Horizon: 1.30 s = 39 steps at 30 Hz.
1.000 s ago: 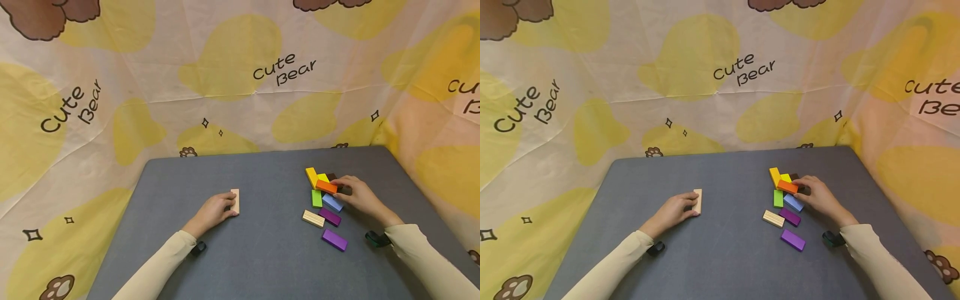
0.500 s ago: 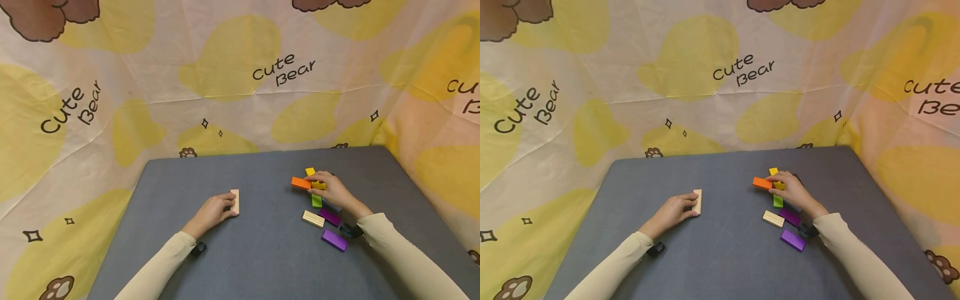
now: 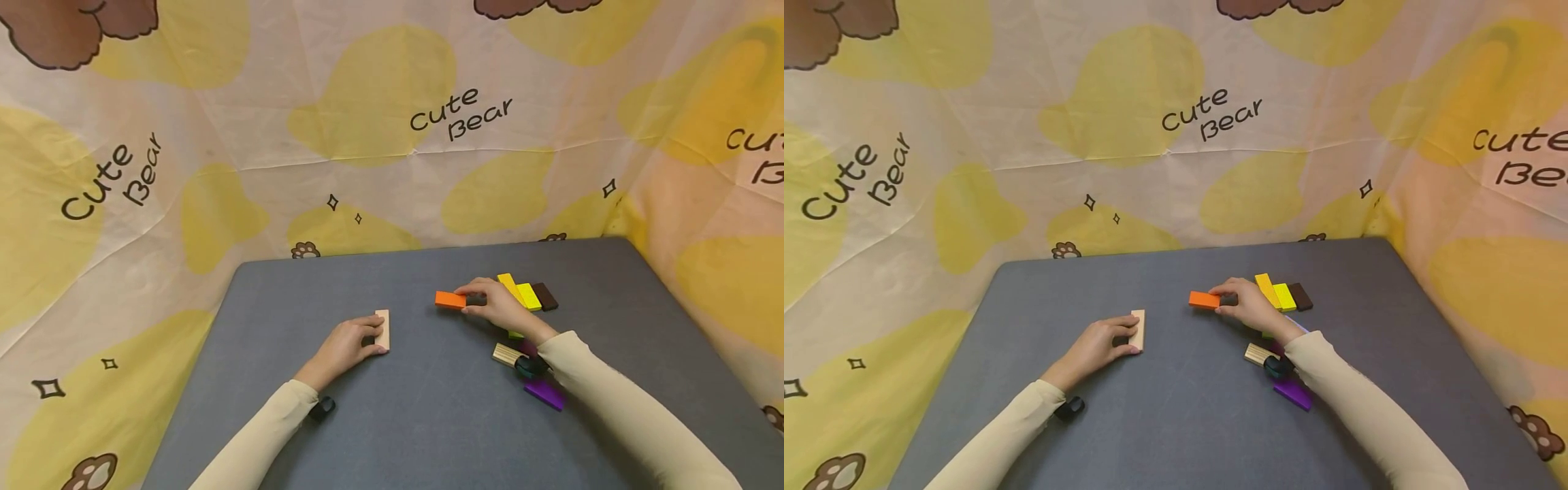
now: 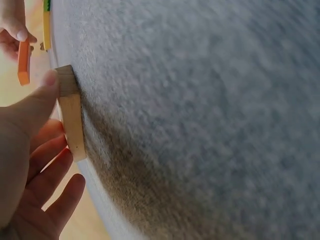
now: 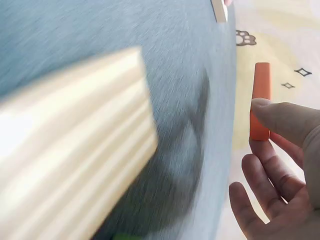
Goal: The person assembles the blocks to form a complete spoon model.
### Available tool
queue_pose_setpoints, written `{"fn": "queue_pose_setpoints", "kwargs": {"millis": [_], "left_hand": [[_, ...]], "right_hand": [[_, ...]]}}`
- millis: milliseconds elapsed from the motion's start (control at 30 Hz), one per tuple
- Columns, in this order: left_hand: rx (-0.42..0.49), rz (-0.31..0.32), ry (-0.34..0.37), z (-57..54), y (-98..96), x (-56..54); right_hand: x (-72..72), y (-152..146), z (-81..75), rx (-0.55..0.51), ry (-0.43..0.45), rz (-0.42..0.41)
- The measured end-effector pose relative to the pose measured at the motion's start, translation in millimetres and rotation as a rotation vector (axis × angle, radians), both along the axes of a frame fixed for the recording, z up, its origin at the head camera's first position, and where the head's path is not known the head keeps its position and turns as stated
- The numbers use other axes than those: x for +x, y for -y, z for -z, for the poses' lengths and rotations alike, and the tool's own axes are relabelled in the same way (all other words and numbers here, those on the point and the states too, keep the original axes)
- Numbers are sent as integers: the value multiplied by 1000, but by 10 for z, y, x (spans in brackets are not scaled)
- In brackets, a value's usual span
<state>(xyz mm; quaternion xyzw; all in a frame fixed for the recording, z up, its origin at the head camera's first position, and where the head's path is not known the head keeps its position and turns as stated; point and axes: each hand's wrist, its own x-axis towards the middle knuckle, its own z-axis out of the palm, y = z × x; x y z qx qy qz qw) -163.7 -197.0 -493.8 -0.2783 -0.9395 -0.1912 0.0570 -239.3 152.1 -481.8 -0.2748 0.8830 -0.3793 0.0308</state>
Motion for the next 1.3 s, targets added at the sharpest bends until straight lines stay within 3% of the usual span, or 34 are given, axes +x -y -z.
{"fn": "queue_pose_setpoints", "kwargs": {"millis": [500,900,1300], "left_hand": [[62,-33,47,22,37,-29],[55,-47,75,36,32,-27],[67,-42,62,32,15,-23]], "right_hand": [[-178,615,68,-48,103,-63],[-256,1064,112,-13,78,-94],[-270,1315,167,22,68,-117]]}}
